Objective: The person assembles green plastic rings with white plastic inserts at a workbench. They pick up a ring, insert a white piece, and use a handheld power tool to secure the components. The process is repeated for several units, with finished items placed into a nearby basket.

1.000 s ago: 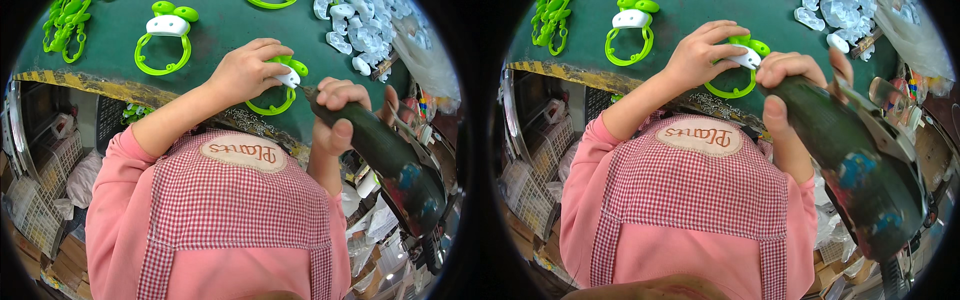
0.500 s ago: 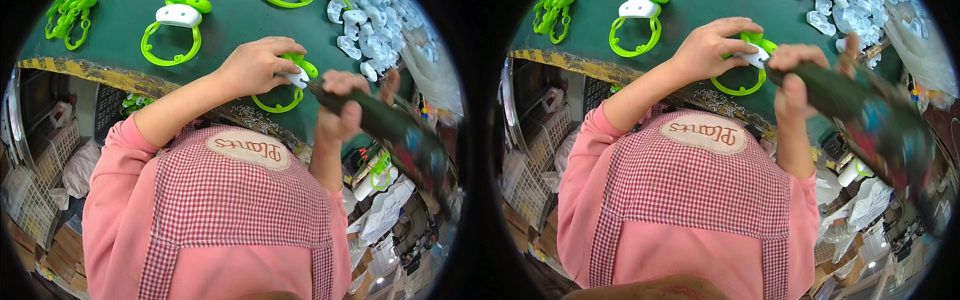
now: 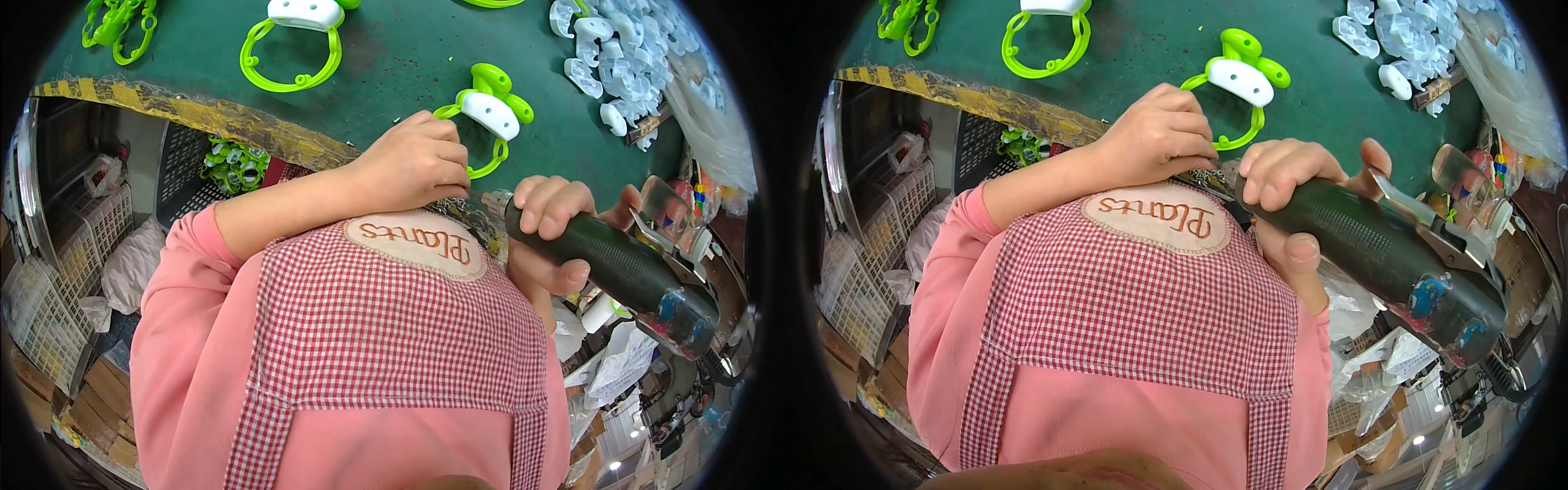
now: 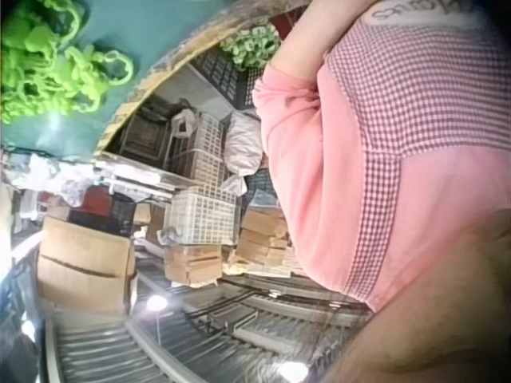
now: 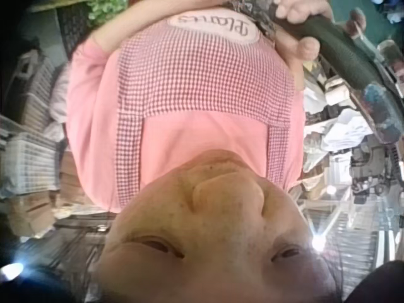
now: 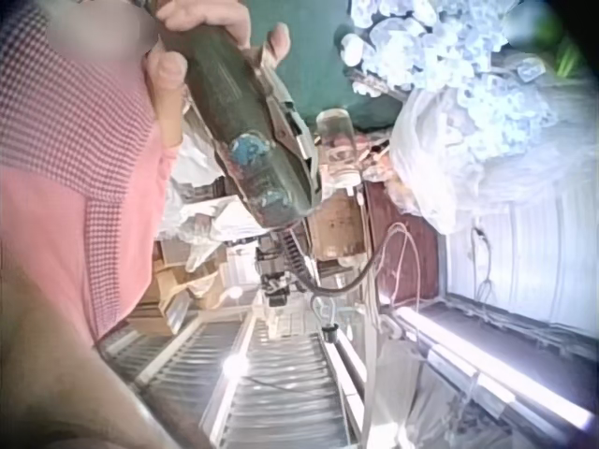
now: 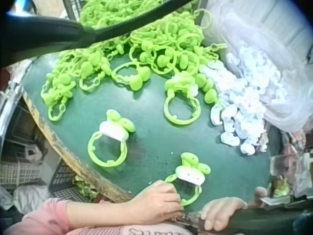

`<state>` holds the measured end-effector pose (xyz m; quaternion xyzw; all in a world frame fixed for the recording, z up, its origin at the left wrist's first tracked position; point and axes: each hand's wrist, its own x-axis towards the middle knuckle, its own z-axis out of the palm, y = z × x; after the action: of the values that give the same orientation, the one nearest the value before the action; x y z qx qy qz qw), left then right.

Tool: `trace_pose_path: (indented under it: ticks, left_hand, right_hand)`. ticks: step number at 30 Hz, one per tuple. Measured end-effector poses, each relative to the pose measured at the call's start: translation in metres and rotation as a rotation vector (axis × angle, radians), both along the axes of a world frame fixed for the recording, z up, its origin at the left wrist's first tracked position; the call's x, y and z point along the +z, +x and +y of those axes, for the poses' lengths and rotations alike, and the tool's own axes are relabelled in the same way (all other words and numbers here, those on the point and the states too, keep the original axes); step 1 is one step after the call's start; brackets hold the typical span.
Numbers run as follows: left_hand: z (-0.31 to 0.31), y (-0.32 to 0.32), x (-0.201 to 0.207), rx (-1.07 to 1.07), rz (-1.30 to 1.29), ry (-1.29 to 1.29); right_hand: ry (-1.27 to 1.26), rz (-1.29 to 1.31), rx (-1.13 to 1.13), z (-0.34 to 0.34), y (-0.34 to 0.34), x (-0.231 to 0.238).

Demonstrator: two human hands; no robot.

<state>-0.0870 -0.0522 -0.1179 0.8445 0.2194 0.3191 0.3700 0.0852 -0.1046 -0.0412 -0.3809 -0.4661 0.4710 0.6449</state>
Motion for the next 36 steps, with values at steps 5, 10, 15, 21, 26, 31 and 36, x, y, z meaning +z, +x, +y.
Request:
trace_pose_path:
  ticks: [5, 10, 15, 21, 26, 31, 36]
  left_hand:
    - [0.008, 0.002, 0.005, -0.002, 0.003, 0.125]
    - [0.018, 0.010, 0.012, 0.107, 0.029, 0.196]
    - [0.029, 0.012, 0.013, 0.179, 0.032, 0.224]
    - [0.038, 0.012, 0.017, 0.243, 0.109, 0.249]
    - [0.054, 0.021, -0.002, 0.316, -0.015, 0.148]
    - [0.059, 0.022, -0.011, 0.252, -0.040, 0.006]
    - [0.064, 0.022, -0.016, 0.195, -0.037, 0.021]
  right_hand:
    - [0.063, 0.051, 0.053, 0.006, 0.003, 0.006]
    - [0.082, 0.064, 0.014, 0.017, -0.005, 0.012]
    - [0.070, -0.001, -0.026, 0.037, -0.007, 0.015]
    - [0.121, -0.162, -0.010, 0.045, -0.001, 0.012]
    - [0.195, -0.171, -0.146, 0.056, -0.007, 0.007]
    - [0.128, -0.298, 0.025, 0.063, -0.003, -0.003]
    - [0.220, -0.227, 0.043, 0.068, -0.001, -0.037]
